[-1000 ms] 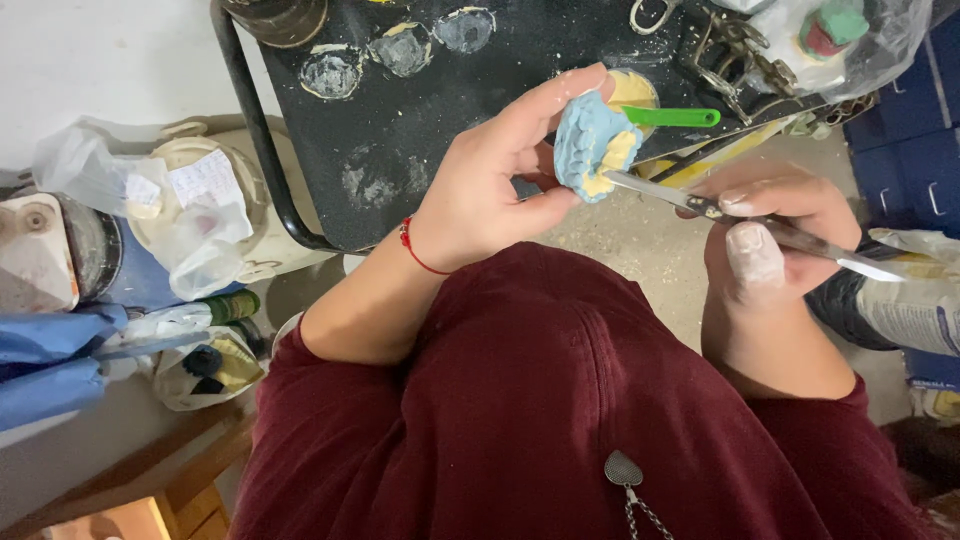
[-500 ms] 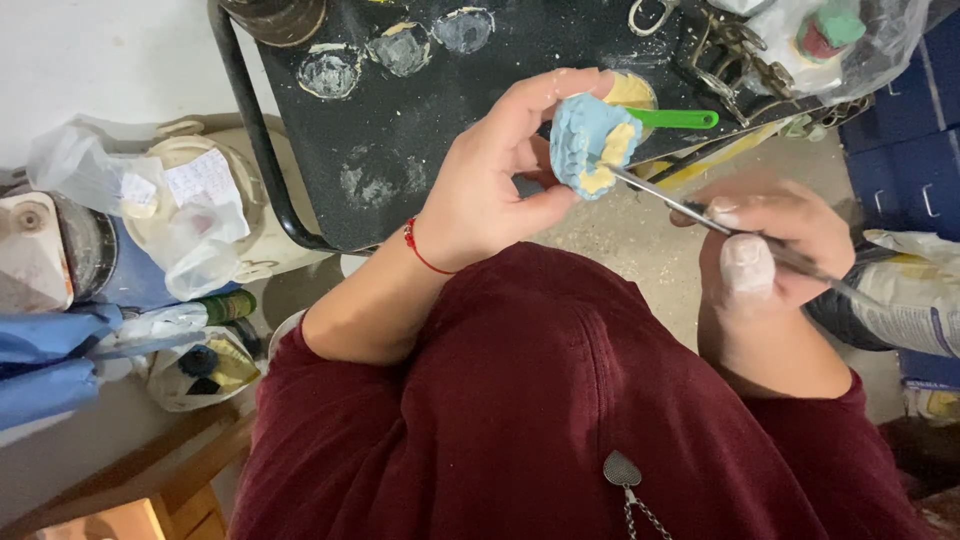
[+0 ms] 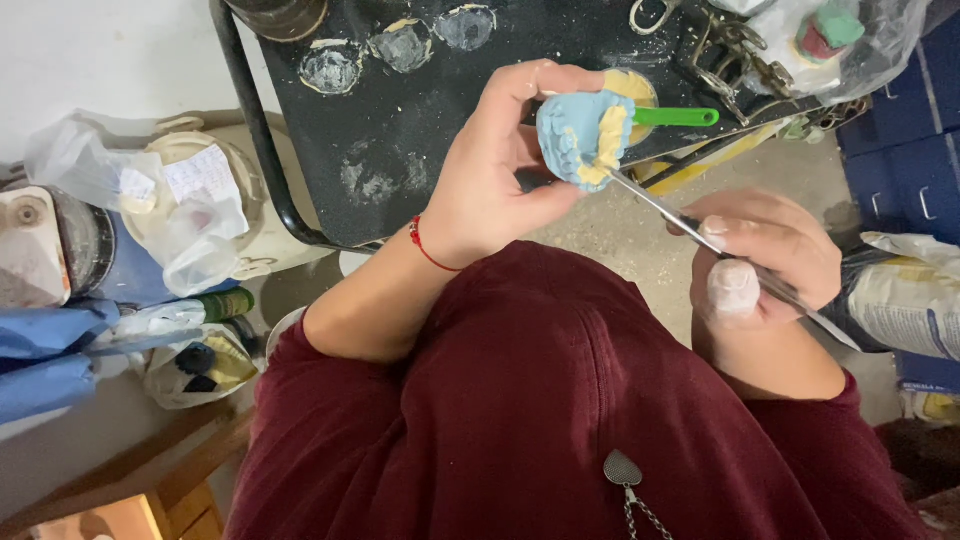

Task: Applying and refining dental material on a dental impression model using a spatula and a metal tool

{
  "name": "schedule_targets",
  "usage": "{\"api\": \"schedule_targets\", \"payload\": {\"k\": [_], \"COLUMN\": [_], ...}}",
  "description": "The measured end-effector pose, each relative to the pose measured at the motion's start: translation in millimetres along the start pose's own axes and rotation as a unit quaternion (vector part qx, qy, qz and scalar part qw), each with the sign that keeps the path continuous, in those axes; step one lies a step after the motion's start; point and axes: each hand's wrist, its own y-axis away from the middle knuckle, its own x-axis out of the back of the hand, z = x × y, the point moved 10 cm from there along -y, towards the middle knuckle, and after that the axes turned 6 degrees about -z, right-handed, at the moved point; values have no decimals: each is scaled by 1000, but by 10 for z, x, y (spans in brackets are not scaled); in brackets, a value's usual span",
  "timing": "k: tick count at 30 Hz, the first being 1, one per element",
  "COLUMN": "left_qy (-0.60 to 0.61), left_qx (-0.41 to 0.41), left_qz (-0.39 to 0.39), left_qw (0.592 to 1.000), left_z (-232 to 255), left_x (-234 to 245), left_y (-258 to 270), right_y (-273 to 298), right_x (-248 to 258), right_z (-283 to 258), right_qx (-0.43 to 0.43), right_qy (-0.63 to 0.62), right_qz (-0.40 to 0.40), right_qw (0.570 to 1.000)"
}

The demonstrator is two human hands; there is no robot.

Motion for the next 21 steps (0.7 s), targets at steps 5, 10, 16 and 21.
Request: {"api": "schedule_targets", "payload": {"k": [5,10,16,21], "left_qy": [-27,17,-29,9], "left_qx": [-6,-24,-89,-32], "left_qz": [13,7,17,53], "left_qw": [1000,1000,995,998], "left_z": [-15,-60,-46,-204], "left_x": [15,78,231,254], "left_y": [28,61,119,145], "right_y": [152,172,889,1322], "right_x": [100,442,61,-192], "right_z": [221,419,1730,2111], "right_qx": [28,-28,-376,-486], "right_qy": [-51,-32,-68,-54], "right_qz": [-207,254,128,105], "right_qw": [977,966,915,866]}}
